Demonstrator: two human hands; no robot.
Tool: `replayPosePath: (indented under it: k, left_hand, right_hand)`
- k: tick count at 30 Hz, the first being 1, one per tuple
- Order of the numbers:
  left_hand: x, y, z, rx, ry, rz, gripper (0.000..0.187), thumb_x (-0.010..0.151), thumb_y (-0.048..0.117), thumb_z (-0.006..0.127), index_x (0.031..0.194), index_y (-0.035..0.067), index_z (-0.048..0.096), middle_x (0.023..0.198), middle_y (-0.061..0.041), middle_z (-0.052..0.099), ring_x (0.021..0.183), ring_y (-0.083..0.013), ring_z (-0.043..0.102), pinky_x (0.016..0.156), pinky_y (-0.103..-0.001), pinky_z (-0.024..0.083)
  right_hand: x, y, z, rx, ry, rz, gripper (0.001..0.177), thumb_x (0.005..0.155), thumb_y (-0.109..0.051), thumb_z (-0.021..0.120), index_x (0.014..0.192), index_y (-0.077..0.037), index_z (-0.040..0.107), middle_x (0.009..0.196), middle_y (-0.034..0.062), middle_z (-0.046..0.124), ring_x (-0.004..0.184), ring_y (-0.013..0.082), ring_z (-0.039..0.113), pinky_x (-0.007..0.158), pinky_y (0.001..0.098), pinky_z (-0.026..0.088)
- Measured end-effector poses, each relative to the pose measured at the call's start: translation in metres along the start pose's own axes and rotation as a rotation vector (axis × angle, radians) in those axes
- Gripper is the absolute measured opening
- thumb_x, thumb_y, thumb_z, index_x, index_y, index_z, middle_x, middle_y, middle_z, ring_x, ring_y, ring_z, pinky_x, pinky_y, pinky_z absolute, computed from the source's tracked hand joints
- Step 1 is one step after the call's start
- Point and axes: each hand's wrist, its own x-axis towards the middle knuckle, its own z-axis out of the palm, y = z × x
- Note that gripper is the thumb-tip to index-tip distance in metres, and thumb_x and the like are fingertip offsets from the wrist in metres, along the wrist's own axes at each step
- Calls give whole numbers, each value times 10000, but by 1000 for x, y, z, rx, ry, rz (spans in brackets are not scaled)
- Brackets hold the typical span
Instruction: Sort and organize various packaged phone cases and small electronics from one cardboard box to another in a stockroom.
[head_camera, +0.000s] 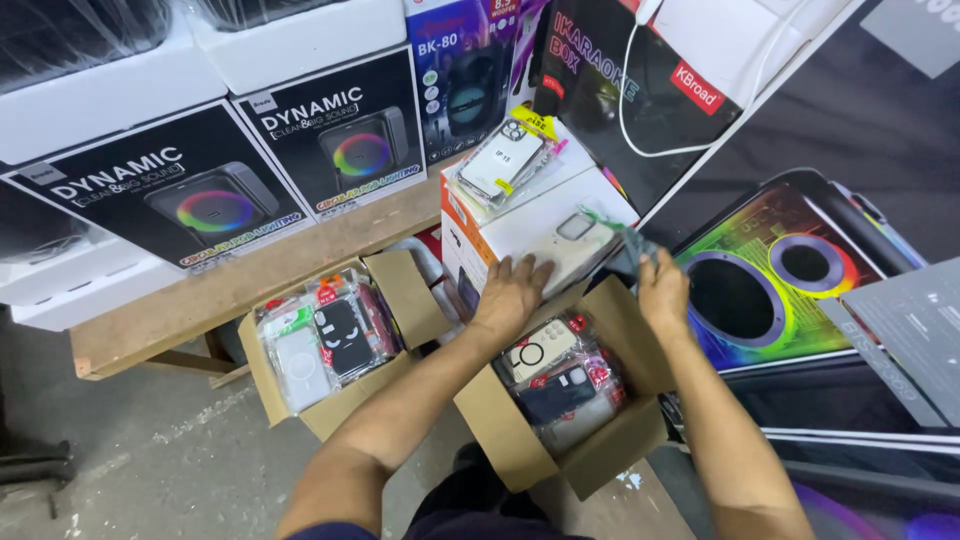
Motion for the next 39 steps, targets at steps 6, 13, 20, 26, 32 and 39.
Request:
replayPosePath:
  k: [6,13,20,26,32,39]
  left_hand:
    - [30,5,-67,-946,140,-682,360,985,334,554,1015,-20,612,846,-315,674,892,-527,684,738,-606,502]
    - [40,-57,48,-1382,33,-1066,488,847,75,734,1274,-64,543,1025,-293,607,760,-488,719,548,-512,665]
    - [37,-50,31,-1411,-20,-1024,464,866,65,726,1242,-131,537,1015,-325,605,819,-491,711,595,-501,654]
    - [38,-45,36,-1262,21,-1029,358,866,89,716,1119,-123,576,871,-290,610,629,-378,721,450,-390,629]
    - [40,-40,38,-1178,-28,-1032,390,853,171,718,1140,-73,617,959,-307,659,886,-429,721,563,-490,635]
    - [18,-10,-105,-949,-68,-856,610,913,242,653,1445,-14,499,1245,-295,675,1237,-448,611,1028,-565,516]
  right_hand:
    - [9,-69,-35,198,302,-140,250,1075,-164,573,1283,-56,660,1117,269,706,1094,477,642,958,561,494]
    - [-24,-131,63,-21,8,-727,163,951,-140,655,1056,-19,689,1024,204,702,993,411,666,879,503,514]
    - [52,-78,112,-328,-225,-525,466,1071,-323,405,1453,-103,555,1485,139,564,1405,339,481,1103,564,375]
    - [81,-38,121,-398,-193,-356,505,1118,-416,341,1447,-109,569,1455,112,612,1418,271,502,1161,556,301]
    - [32,-21,74,-402,115,-563,328,1059,-278,570,1246,-39,694,1153,174,731,1226,298,655,1096,450,437]
    - [64,-19,51,-568,87,-465,278,943,-265,714,1214,-205,714,898,48,663,861,266,712,756,397,600]
